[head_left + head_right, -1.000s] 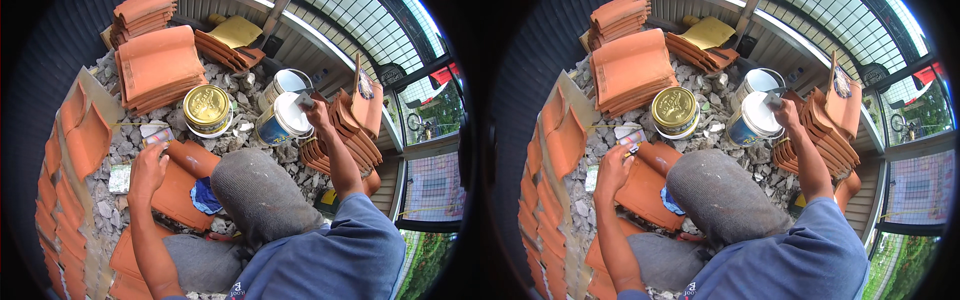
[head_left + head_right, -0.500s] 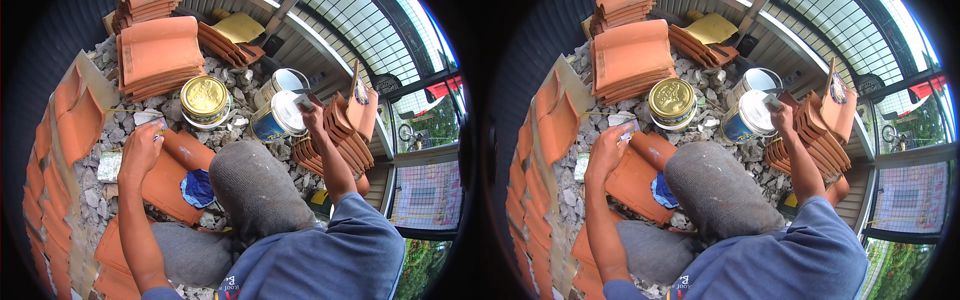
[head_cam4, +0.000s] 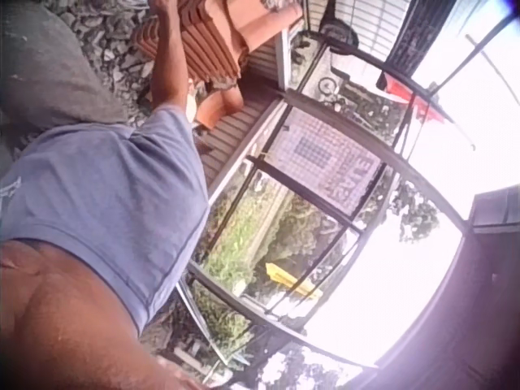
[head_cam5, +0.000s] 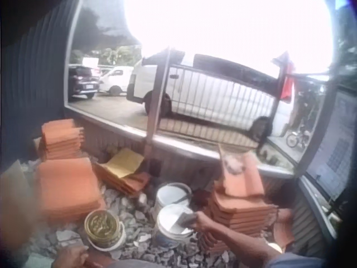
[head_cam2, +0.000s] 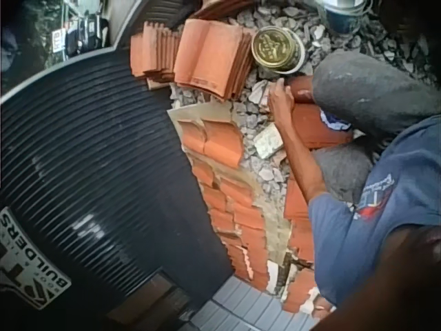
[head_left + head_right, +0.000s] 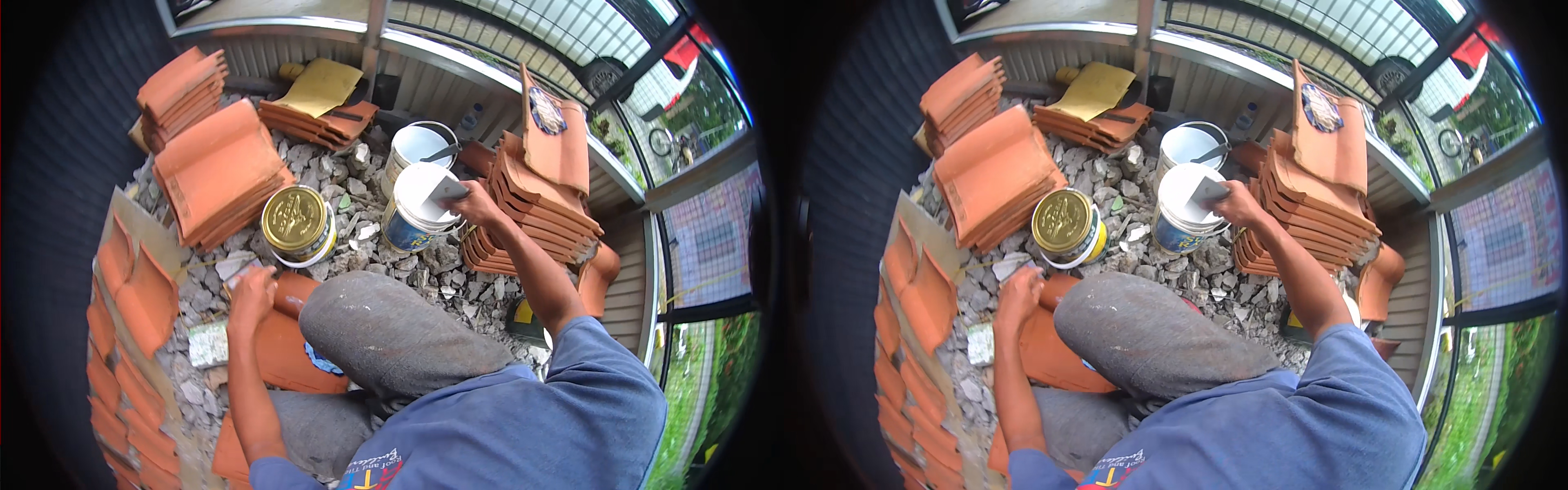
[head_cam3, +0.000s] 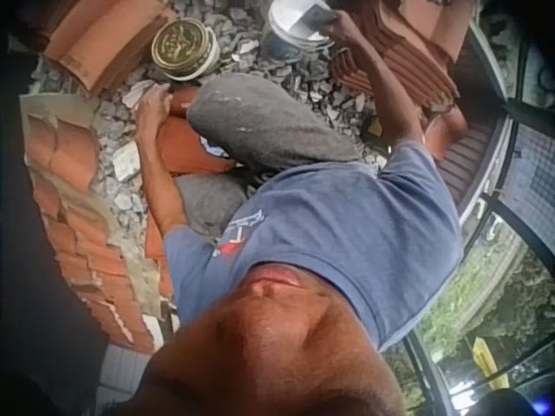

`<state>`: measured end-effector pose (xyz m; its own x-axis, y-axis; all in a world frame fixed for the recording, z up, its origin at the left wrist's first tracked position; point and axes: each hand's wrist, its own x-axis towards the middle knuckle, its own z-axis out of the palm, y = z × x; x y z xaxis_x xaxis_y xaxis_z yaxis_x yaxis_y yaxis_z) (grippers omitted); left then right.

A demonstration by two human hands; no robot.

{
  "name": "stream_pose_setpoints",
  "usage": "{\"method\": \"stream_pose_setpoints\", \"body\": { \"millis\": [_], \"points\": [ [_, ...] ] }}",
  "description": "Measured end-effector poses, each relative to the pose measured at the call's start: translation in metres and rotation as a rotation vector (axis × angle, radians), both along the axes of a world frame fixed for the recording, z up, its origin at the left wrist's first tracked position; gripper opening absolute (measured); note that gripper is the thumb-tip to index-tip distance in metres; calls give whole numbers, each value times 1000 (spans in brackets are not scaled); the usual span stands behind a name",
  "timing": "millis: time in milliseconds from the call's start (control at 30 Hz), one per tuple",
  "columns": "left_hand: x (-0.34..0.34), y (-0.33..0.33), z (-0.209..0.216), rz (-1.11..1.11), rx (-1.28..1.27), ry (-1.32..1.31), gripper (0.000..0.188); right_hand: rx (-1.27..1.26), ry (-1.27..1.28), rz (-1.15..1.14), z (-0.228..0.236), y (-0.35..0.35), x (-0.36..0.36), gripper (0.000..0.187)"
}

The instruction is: The person prepares roof tiles by stirring white paint in multiple buckets and wiping the tiles with a blue cloth.

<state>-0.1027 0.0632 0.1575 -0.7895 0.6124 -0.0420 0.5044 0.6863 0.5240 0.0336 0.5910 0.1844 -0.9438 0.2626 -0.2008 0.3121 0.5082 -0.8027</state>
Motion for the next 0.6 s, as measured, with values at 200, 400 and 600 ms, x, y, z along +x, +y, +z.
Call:
{"method": "stream_pose_setpoints", "body": {
  "millis": [200,400,600],
  "points": [
    [59,33,11,49,45,-123,34,323,134,106,10,15,2,31],
    [76,26,4,176,98,-277,34,427,206,-51,3,22,-5,23],
    [65,-6,-6,233,116,-178,36,569,395,-31,-23,9,-30,19]
  ]
}}
